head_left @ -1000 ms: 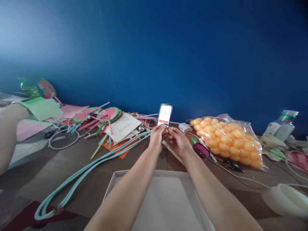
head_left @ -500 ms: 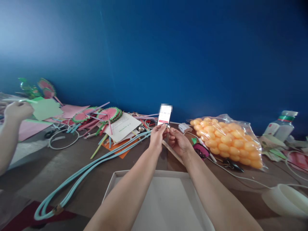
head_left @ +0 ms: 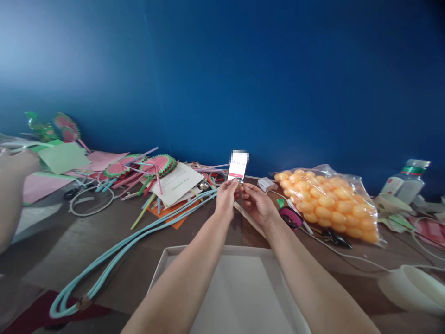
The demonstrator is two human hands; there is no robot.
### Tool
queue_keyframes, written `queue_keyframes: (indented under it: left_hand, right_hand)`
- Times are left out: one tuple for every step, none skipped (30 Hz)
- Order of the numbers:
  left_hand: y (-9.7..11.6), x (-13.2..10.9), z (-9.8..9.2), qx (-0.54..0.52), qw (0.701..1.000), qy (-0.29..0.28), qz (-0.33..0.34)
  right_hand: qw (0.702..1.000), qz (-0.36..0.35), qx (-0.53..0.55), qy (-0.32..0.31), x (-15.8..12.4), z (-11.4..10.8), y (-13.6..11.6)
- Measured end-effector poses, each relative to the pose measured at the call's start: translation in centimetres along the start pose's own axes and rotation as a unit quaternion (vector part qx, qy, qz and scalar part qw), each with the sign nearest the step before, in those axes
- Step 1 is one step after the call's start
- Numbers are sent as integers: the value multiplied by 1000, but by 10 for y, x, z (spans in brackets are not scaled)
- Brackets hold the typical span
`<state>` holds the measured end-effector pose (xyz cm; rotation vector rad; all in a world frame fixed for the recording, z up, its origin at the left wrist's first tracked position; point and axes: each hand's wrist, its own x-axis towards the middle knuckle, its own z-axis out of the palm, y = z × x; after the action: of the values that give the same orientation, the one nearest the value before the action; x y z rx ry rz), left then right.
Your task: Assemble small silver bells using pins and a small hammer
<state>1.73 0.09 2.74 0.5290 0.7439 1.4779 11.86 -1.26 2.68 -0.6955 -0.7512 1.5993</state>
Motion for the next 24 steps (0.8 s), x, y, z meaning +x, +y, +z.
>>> queue_keyframes:
  left_hand:
    - [0, 0, 0, 2, 1000, 0, 1]
    - [0, 0, 0, 3, 1000, 0, 2]
    - [0, 1, 0, 5, 1000, 0, 3]
    - [-1, 1, 0, 7, 1000, 0, 3]
    - [-1, 1, -1, 8, 1000, 1, 3]
    - [-1, 1, -1, 7, 1000, 2, 3]
    - [-1, 2, -1, 6, 1000, 3, 3]
    - [-2, 2, -1, 6, 1000, 4, 3]
    - [-2, 2, -1, 6, 1000, 4, 3]
    - [-2, 2, -1, 7, 1000, 5, 4]
    - [-2, 2, -1, 9, 1000, 6, 4]
    - [-2, 2, -1, 11, 1000, 7, 6]
    - [-2, 2, -1, 12, 1000, 9, 7]
    - [-2, 2, -1, 12, 1000, 10, 8]
    - [-2, 2, -1, 12, 1000, 10, 9]
    - [-1, 2, -1, 12, 1000, 9, 10]
    - [-1, 2, -1, 13, 1000, 7, 12]
    - [-1, 2, -1, 15, 1000, 6, 14]
    - [-1, 2, -1, 17, 1000, 3, 16]
    - [-1, 2, -2, 21, 1000, -1, 18]
    - [-1, 2, -2, 24, 1000, -4, 19]
    - [-1, 2, -2, 26, 999, -9, 19]
    - [-1, 2, -2, 27, 999, -13, 19]
    - [-1, 1, -2, 28, 999, -16, 19]
  right_hand:
    - [1000, -1, -3, 1, 0, 0, 0]
    - [1000, -2, -6, 2, 1, -1, 0]
    - [1000, -5, -9, 4, 1, -1, 0]
    - [1000, -8, -13, 6, 1, -2, 0]
    - [1000, -11, -18, 10, 1, -2, 1]
    - [1000, -13, -24, 14, 1, -2, 1]
    - [999, -16, -32, 17, 1, -2, 2]
    - [999, -19, -44, 21, 0, -1, 2]
    - [998, -23, -58, 26, 0, -1, 3]
    - [996, -29, -74, 32, 0, 0, 4]
    - [995, -35, -90, 38, -1, 1, 4]
    - [993, -41, -103, 44, -1, 2, 5]
    - [991, -47, -114, 49, -2, 3, 6]
    - [990, -53, -123, 53, -2, 3, 6]
    - [988, -59, -130, 55, -2, 4, 7]
    - [987, -64, -136, 56, -2, 4, 7]
    - [986, -68, -143, 58, -2, 5, 7]
    - [984, -72, -150, 60, -2, 5, 8]
    - [983, -74, -159, 60, -2, 5, 8]
    - [981, -76, -167, 58, -1, 5, 8]
    - [980, -77, -175, 55, -1, 6, 8]
    - [979, -79, -181, 52, -1, 6, 9]
    - [978, -81, -183, 50, -1, 6, 9]
    - [978, -84, -183, 50, -1, 6, 9]
